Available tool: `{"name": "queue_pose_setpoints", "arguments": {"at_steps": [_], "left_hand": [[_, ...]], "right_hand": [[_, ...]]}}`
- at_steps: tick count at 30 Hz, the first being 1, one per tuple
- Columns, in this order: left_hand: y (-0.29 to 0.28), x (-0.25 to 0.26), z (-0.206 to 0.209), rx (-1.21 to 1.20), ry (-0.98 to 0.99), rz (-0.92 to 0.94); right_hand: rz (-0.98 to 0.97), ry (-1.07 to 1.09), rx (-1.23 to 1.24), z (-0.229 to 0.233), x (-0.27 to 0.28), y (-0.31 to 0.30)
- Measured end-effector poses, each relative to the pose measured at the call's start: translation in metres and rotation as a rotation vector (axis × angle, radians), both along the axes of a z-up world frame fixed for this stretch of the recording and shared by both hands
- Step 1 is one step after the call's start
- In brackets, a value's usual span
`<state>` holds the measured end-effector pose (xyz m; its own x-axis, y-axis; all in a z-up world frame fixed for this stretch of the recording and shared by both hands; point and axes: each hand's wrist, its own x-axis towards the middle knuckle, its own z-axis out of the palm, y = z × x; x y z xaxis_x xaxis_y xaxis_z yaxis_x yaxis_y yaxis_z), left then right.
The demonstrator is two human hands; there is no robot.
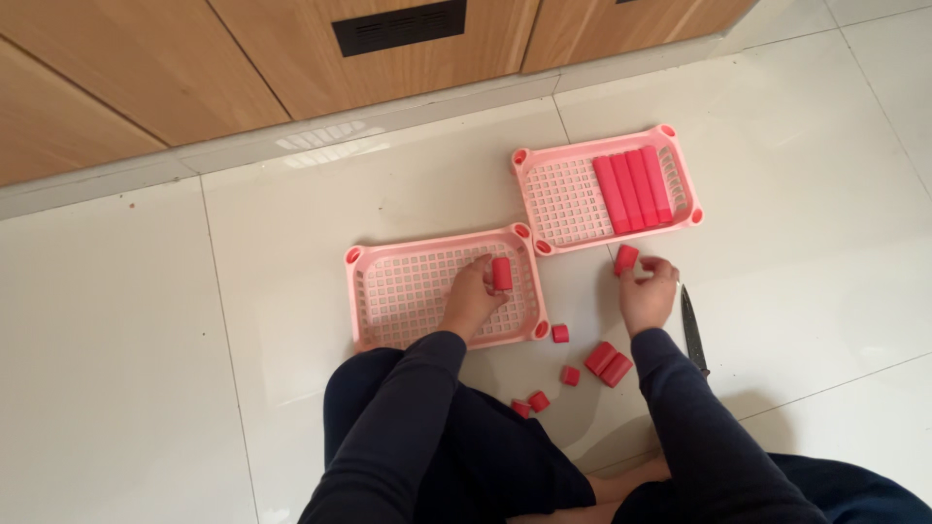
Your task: The person uses a knife to pry off the corner caps and then pulls out the connecting rods from a pink plastic basket. The removed parts are placed into the basket trays on the floor.
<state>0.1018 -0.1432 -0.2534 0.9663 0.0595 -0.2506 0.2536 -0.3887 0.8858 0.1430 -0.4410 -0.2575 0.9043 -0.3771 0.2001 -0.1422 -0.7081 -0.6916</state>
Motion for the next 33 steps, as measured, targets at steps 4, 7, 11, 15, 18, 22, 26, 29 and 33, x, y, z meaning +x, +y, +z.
{"name": "queue_pose_setpoints", "arguments": {"at_steps": [4, 7, 11, 15, 18, 22, 26, 29, 33], "left_hand": [[-0.013, 0.004, 0.012, 0.118, -0.153, 0.034], [-0.015, 0.005, 0.020, 0.164, -0.183, 0.019], [-0.005, 0.007, 0.041, 0.082, -0.010, 0.083], [0.011, 0.003, 0.071, 0.043, -0.154, 0.096], [0.017, -0.007, 0.091, 0.115, -0.427, -0.086], [0.014, -0.013, 0.102, 0.114, -0.301, -0.344], [0.016, -0.011, 0.076, 0.093, -0.484, -0.339], [0.016, -0.008, 0.035, -0.095, -0.271, -0.125], [0.021, 0.004, -0.015, -0.113, 0.066, 0.349]], "right_hand": [[-0.003, 0.101, -0.112, -0.044, 0.016, -0.021], [0.033, 0.061, -0.087, -0.068, 0.027, -0.022], [0.047, 0.078, 0.014, -0.058, 0.014, -0.014], [0.159, 0.026, 0.187, 0.005, -0.031, 0.018], [0.486, 0.164, 0.193, 0.066, -0.055, 0.049], [0.920, 0.431, 0.158, 0.123, -0.049, 0.082], [0.907, 0.413, 0.160, 0.124, -0.038, 0.099], [0.807, 0.230, 0.234, 0.097, -0.041, 0.087], [0.496, 0.135, 0.135, 0.051, -0.053, 0.039]]}}
